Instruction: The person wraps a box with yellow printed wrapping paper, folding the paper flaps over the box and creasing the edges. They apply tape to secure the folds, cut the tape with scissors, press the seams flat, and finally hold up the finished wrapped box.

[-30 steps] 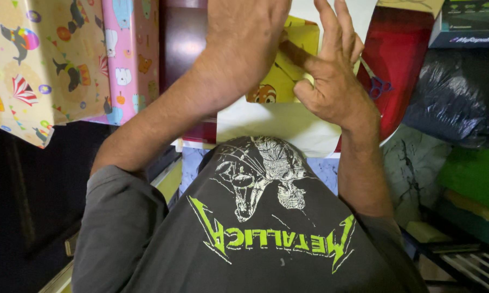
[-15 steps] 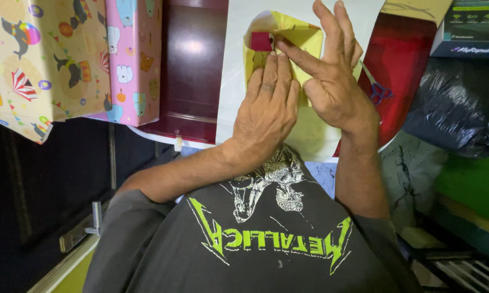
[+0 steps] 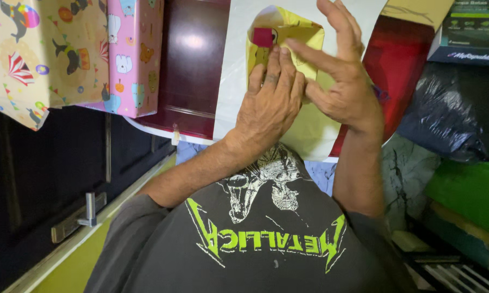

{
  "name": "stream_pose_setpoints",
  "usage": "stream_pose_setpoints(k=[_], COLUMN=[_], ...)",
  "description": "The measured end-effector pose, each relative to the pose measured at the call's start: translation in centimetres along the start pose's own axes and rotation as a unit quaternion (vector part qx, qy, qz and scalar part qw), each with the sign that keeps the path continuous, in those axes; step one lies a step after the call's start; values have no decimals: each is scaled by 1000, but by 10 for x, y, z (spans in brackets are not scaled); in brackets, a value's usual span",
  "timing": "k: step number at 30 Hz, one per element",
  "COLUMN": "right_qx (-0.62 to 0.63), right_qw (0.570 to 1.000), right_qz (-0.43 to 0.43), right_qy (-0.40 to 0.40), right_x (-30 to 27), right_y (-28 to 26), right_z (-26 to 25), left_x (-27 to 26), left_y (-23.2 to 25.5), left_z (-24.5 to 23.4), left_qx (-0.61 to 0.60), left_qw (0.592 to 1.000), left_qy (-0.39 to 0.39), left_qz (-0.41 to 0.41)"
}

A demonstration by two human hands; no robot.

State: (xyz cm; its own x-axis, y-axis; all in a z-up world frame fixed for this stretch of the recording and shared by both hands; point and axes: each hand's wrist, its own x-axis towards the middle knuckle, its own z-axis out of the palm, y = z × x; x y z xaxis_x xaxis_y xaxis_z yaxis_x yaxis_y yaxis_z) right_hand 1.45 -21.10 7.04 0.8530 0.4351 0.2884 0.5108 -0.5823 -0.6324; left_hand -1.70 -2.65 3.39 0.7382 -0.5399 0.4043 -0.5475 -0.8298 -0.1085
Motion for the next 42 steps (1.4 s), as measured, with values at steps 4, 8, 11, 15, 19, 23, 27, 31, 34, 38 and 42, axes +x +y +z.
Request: stream_pose_setpoints(k=[4,8,11,15,19,23,27,31,34,38,42], right_qx=[31,66,55,72,82,79,73,104,139,126,130], right_qw=[997,993,995,995,995,995,994,992,988,983,977], right_qz=[34,31,-8,-58,-46,-64,-81,-77,-64,-135,-162], right_qy=[59,96,85,43,41,19,-4,0,-14,-25,-44], right_x=[10,24,30,42,50,58,66,71,74,79,80], right_y=[-5,-4,2,14,17,18,15,9,11,21,29], right_z=[-11,-10,-9,-12,-14,-19,-22,-20,-20,-22,-22], left_x=[1,5,5,11,10,9,11,12,12,13,14], left_y=[1,3,3,3,3,7,10,12,13,14,15], left_z=[-3,-7,-6,-1,1,-1,1,0,0,1,2], left_qx=[25,34,25,-34,-70,-74,-65,-58,-48,-37,-25], left_qw=[999,999,999,998,995,993,993,993,993,993,994], left_qy=[-30,-9,-10,-30,-13,-12,-5,-2,-2,-7,-17], left_qz=[-4,-27,-30,-32,-69,-86,-101,-107,-107,-108,-102])
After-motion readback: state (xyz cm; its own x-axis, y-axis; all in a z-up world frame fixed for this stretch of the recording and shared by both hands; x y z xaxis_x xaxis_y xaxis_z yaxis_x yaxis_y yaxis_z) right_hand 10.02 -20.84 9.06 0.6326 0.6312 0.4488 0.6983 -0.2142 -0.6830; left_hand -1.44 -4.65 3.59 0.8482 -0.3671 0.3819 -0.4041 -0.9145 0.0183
